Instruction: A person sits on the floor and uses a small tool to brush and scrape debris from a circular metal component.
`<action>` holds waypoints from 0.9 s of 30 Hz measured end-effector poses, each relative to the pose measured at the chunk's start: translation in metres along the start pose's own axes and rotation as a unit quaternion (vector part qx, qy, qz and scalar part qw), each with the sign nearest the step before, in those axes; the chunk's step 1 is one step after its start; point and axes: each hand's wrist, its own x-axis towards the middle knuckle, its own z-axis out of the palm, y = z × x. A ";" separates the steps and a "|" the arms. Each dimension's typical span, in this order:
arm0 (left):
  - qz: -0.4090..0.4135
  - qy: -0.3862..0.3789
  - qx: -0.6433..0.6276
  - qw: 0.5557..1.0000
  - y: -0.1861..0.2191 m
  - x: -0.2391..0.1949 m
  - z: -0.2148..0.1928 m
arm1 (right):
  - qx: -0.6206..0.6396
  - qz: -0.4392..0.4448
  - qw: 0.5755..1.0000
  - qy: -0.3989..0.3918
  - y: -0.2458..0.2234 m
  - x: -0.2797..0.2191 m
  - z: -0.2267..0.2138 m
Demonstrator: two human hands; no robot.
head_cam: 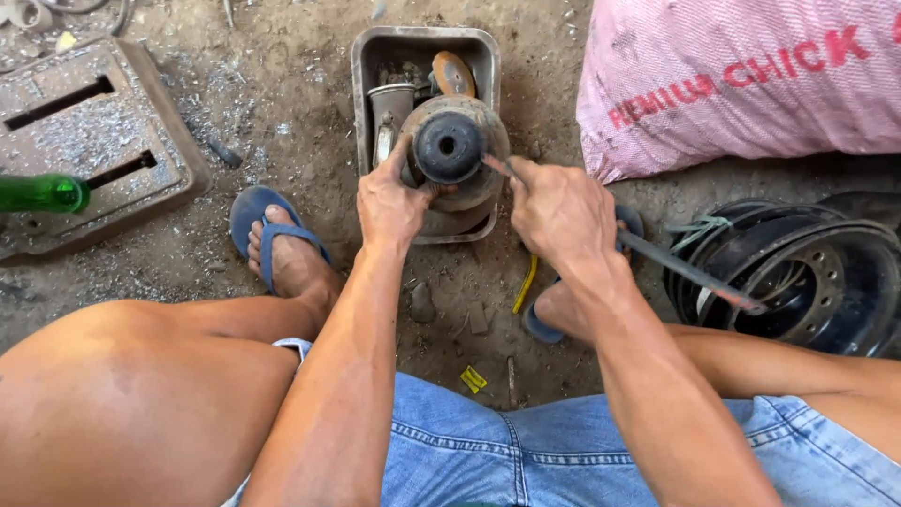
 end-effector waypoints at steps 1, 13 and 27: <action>0.002 -0.003 -0.002 1.000 0.003 -0.002 0.000 | -0.001 0.004 1.000 0.002 -0.003 0.001 -0.001; -0.013 -0.018 -0.025 0.999 0.001 -0.003 -0.005 | 0.049 0.026 0.998 0.014 -0.021 -0.008 -0.007; -0.029 -0.032 -0.003 0.999 -0.007 0.000 -0.001 | 0.072 0.011 0.993 -0.095 -0.032 -0.009 -0.006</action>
